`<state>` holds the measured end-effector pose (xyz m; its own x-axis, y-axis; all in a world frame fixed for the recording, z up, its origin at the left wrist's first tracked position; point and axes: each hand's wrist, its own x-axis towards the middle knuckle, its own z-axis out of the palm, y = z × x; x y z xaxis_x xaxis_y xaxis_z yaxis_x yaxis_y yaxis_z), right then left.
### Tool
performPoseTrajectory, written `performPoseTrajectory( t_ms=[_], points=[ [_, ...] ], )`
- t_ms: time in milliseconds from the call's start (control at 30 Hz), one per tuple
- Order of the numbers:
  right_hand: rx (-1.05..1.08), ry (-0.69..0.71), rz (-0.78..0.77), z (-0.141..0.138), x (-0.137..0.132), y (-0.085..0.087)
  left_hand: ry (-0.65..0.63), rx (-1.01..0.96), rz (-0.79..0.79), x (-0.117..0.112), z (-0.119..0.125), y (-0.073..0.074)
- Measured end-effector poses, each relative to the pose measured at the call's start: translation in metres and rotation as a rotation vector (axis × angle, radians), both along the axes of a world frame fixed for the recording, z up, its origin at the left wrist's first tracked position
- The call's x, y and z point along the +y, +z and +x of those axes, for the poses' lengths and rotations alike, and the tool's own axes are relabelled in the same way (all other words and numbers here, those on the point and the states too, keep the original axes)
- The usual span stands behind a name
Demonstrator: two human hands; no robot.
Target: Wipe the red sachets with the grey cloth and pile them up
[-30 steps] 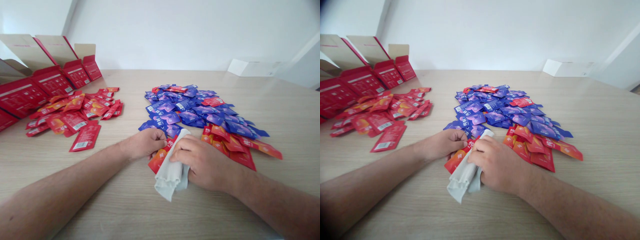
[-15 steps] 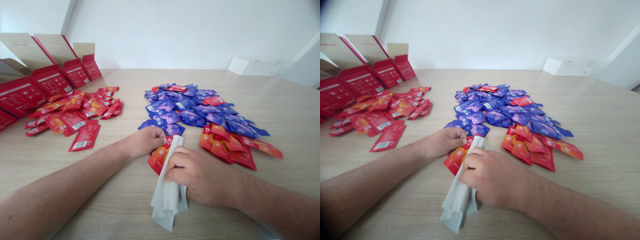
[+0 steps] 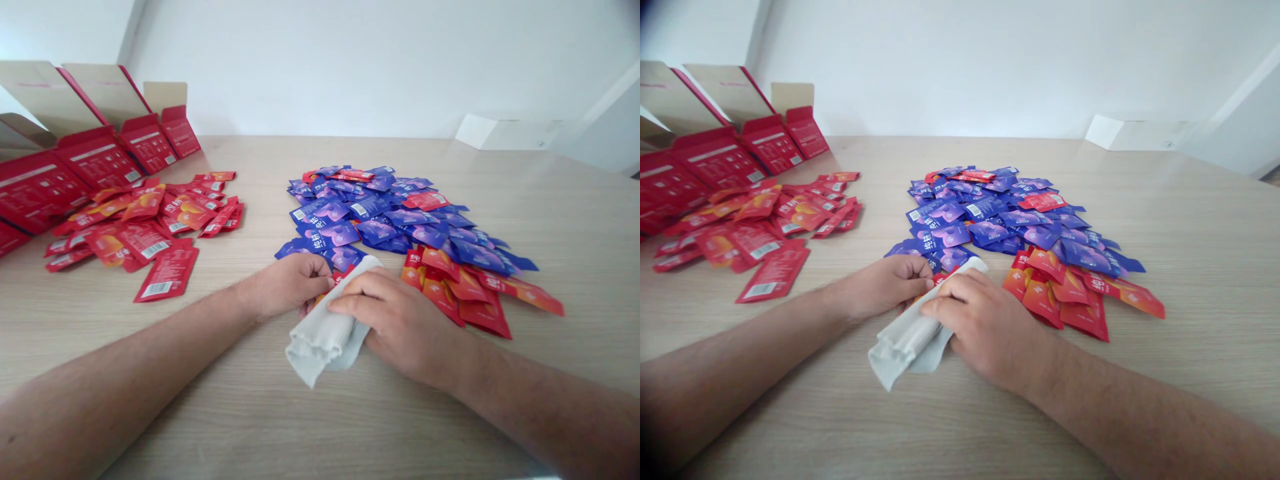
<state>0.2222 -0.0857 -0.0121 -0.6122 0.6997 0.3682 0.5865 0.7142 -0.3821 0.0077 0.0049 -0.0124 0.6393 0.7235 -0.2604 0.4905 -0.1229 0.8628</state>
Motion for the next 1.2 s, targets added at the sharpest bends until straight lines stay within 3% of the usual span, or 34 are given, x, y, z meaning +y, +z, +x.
performPoseTrajectory(
  t_ms=[100,267,467,633,800,1000,1133,1200],
  points=[
    [0.024,-0.042,0.026,0.0006,0.0024,-0.0019,-0.005,0.009,0.028,-0.0016,0.001,0.0007],
    [-0.036,0.117,0.046,-0.0058,-0.0051,0.0005,-0.023,0.017,-0.049,-0.0028,0.0019,0.0015],
    [-0.032,-0.009,0.03,-0.0041,-0.0018,-0.0008,0.006,0.019,0.041,-0.003,0.0022,0.0016],
    [-0.072,0.115,0.044,-0.0062,-0.0058,0.0013,-0.018,0.045,-0.052,-0.0033,0.0033,0.0018],
    [-0.048,-0.015,0.036,-0.0026,-0.0009,-0.0017,0.005,0.045,0.061,-0.0037,0.0029,0.0029],
    [-0.063,0.109,0.057,-0.006,-0.0029,0.0004,-0.014,0.048,-0.056,-0.0041,0.0034,0.0032],
    [-0.051,-0.015,0.043,-0.0031,0.0008,-0.0029,0.003,0.024,0.055,-0.0025,0.0022,0.001],
    [-0.05,-0.011,0.048,-0.0039,-0.0008,-0.0025,-0.002,0.026,0.057,-0.0027,0.0023,0.0015]
  ],
)
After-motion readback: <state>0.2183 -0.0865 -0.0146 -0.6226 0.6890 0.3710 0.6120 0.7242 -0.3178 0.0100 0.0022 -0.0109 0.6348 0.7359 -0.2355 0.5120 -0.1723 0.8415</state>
